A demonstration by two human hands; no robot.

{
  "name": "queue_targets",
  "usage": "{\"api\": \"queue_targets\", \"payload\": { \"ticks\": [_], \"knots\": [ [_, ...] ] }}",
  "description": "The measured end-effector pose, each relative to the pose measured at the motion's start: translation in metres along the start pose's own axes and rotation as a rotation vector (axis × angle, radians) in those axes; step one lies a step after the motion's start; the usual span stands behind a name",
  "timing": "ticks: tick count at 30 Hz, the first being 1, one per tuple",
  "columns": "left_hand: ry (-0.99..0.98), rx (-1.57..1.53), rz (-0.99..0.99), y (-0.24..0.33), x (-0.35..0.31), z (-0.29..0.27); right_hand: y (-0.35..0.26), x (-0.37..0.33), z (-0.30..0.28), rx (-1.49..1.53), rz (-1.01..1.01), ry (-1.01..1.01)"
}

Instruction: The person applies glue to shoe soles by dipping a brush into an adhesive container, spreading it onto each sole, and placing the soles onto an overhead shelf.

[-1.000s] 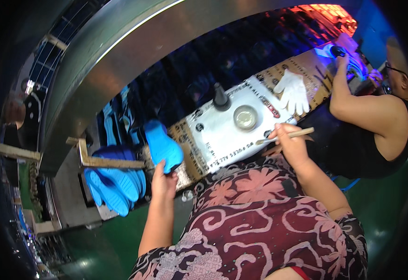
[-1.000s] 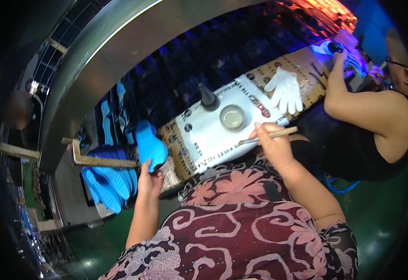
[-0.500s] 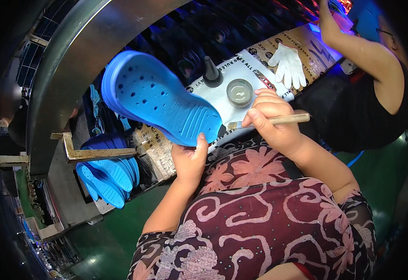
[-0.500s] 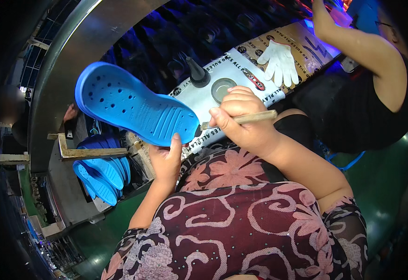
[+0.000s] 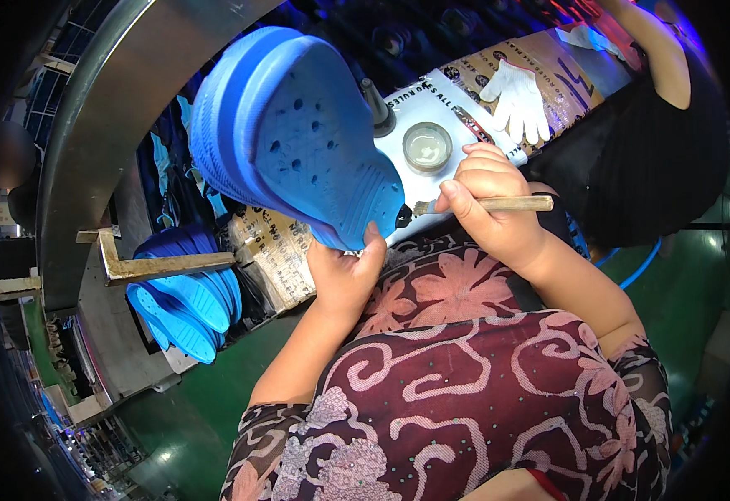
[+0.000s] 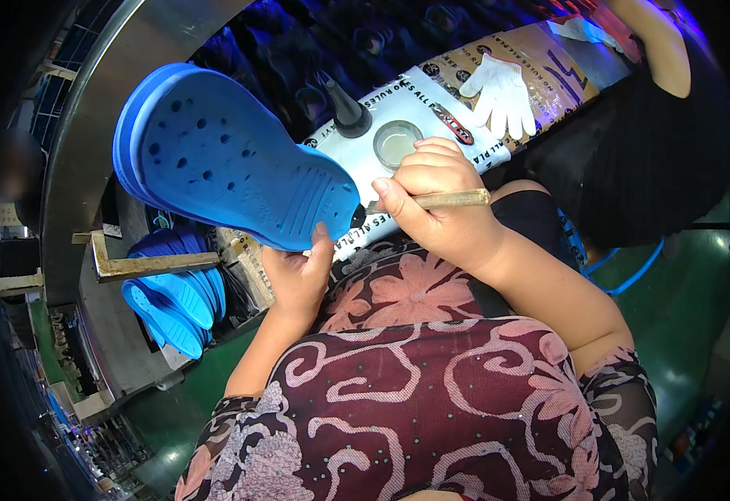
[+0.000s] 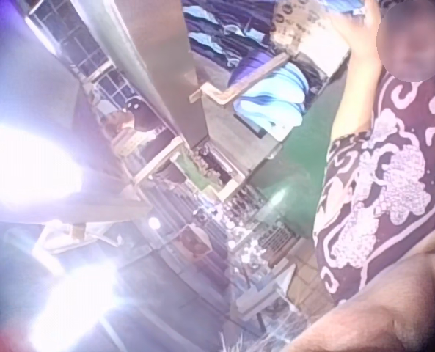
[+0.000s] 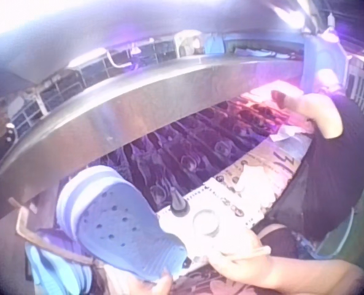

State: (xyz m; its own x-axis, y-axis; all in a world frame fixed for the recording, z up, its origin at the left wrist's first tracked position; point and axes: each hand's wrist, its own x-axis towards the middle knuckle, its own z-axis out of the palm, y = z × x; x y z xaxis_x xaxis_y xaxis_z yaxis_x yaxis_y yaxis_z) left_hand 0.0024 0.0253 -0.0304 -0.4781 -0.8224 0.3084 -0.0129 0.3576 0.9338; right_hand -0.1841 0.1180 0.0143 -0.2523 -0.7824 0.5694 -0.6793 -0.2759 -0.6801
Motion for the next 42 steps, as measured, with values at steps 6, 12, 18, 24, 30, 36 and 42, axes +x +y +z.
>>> {"api": "queue_targets", "payload": {
  "ticks": [6,12,18,24,30,36,42],
  "knots": [
    [-0.013,-0.007,0.045,0.002,0.001,0.005,0.005,0.001,0.009,-0.036,-0.100,-0.038],
    [0.017,0.026,0.098,0.003,0.001,0.004,0.006,0.000,0.000,-0.093,-0.077,-0.041],
    [-0.049,0.091,0.134,-0.002,0.004,0.002,0.004,-0.001,0.006,-0.083,-0.153,-0.056],
    [-0.044,0.046,0.197,-0.008,0.004,0.005,0.002,0.002,0.001,-0.026,-0.112,-0.038],
    [-0.017,0.031,0.218,-0.008,0.006,0.007,0.001,-0.001,0.008,-0.050,-0.111,-0.095],
    [-0.032,0.118,0.299,-0.009,0.005,0.004,0.003,-0.004,0.001,0.040,-0.052,-0.071],
    [-0.033,0.234,0.378,-0.014,0.004,0.001,0.012,-0.009,0.015,0.047,-0.063,-0.013]
  ]
}}
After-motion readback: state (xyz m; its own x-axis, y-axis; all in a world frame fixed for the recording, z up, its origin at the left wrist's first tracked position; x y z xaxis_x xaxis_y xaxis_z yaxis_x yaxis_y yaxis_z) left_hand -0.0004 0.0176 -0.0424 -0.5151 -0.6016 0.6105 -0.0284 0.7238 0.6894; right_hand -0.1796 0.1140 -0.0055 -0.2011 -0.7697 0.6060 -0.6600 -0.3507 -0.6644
